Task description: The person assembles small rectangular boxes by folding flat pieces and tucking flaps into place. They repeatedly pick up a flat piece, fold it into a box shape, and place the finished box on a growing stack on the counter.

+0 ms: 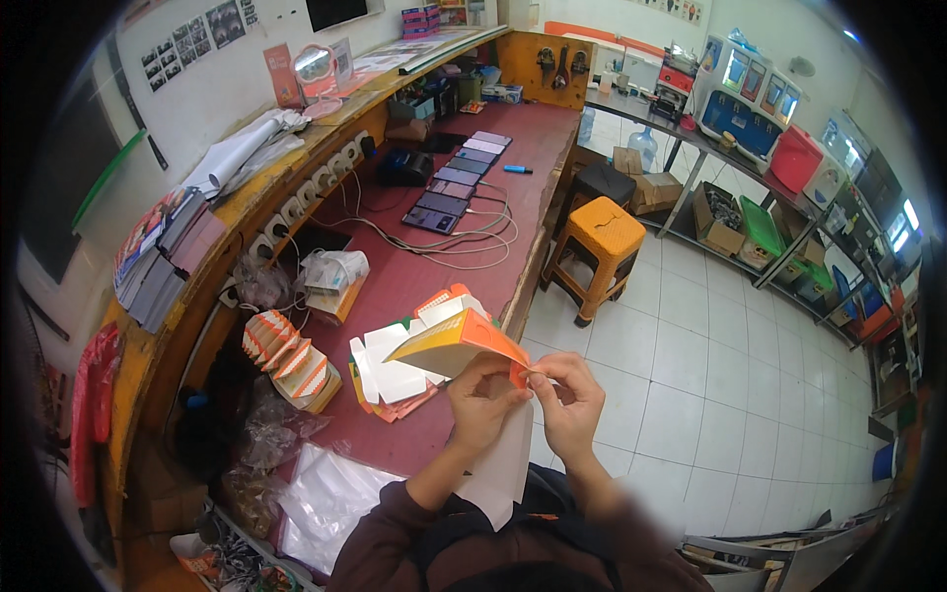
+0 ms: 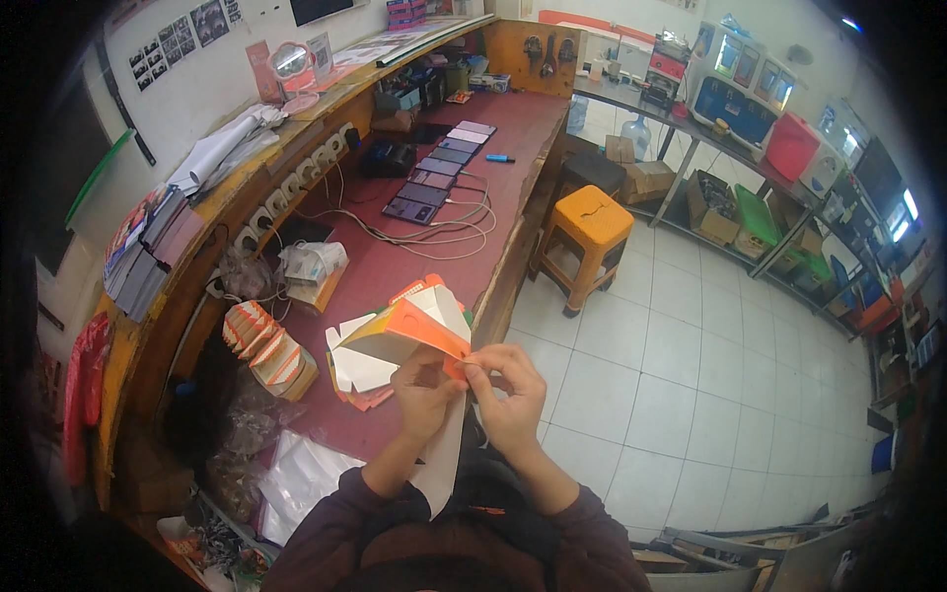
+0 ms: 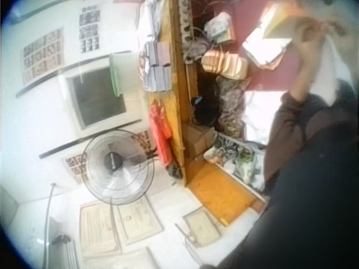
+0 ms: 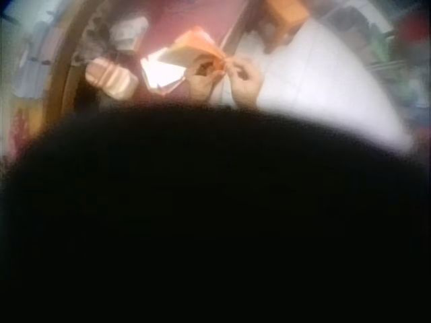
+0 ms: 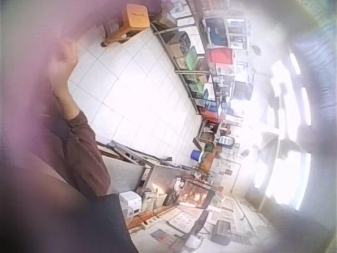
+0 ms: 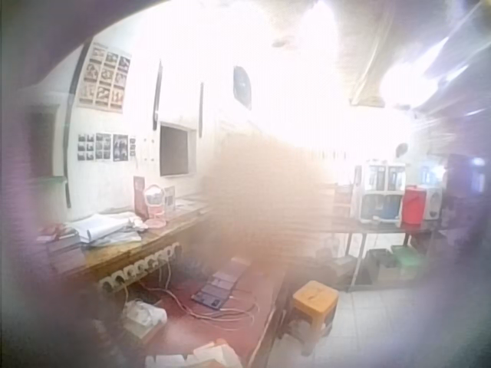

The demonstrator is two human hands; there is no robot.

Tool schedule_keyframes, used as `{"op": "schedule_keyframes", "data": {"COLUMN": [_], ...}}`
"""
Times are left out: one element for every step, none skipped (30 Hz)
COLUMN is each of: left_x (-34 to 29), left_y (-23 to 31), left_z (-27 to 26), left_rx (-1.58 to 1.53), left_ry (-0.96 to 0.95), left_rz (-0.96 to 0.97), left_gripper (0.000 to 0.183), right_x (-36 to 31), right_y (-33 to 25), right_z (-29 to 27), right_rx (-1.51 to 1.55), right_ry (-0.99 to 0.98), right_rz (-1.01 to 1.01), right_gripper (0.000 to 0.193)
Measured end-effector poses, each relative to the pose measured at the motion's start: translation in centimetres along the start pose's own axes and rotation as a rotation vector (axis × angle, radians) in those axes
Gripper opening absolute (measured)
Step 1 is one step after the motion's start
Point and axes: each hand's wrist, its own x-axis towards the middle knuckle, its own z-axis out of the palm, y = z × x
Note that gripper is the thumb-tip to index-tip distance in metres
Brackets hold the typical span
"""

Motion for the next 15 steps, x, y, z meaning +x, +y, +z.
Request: {"op": "schedule_keyframes", "data": {"left_x": [0.0, 0.0, 0.0, 0.0, 0.0, 0.1, 0.1, 0.2, 0.2, 0.2, 0.2, 0.2, 0.3, 0.4, 0.5], "left_y": [0.0, 0.0, 0.1, 0.1, 0.1, 0.0, -0.1, -0.2, -0.3, -0.4, -0.5, -0.6, -0.7, -0.9, -1.0], "left_z": [-0.1, -0.1, -0.2, -0.4, -0.5, -0.6, -0.7, -0.8, -0.8, -0.8, -0.7, -0.5, -0.4, -0.2, 0.1], "left_rx": [-0.001, 0.046, 0.087, 0.118, 0.173, 0.220, 0.253, 0.284, 0.301, 0.302, 0.270, 0.220, 0.143, 0.117, 0.062], "left_ry": [-0.002, 0.010, 0.020, 0.033, 0.010, -0.009, -0.023, -0.040, -0.051, -0.047, -0.044, -0.029, -0.020, 0.058, 0.130], "left_rz": [0.022, 0.032, 0.044, 0.043, 0.079, 0.103, 0.149, 0.166, 0.204, 0.220, 0.223, 0.202, 0.195, 0.166, 0.150], "left_gripper": [0.034, 0.036, 0.038, 0.040, 0.042, 0.044, 0.046, 0.046, 0.047, 0.047, 0.049, 0.051, 0.052, 0.053, 0.055], "right_x": [-0.2, -0.3, -0.5, -0.6, -0.8, -0.9, -1.0, -1.1, -1.2, -1.2, -1.2, -1.2, -1.2, -1.2, -1.2], "right_y": [0.0, 0.0, 0.0, 0.1, 0.1, 0.1, 0.1, 0.2, 0.2, 0.2, 0.2, 0.1, 0.0, -0.1, -0.3], "right_z": [0.0, -0.1, -0.1, -0.2, -0.4, -0.5, -0.7, -0.7, -0.7, -0.7, -0.6, -0.5, -0.5, -0.4, -0.4], "right_rx": [0.033, 0.093, 0.073, 0.077, 0.089, 0.099, 0.118, 0.165, 0.133, 0.131, 0.145, 0.035, -0.061, -0.143, -0.195], "right_ry": [-0.007, -0.022, -0.023, -0.031, -0.042, -0.032, -0.029, -0.006, -0.013, -0.002, -0.021, -0.048, -0.103, -0.147, -0.231], "right_rz": [0.015, 0.015, 0.042, 0.051, 0.070, 0.077, 0.093, 0.122, 0.094, 0.079, 0.041, -0.025, -0.114, -0.219, -0.213], "right_gripper": [0.008, 0.009, 0.009, 0.009, 0.009, 0.009, 0.009, 0.009, 0.010, 0.012, 0.014, 0.018, 0.023, 0.030, 0.036]}}
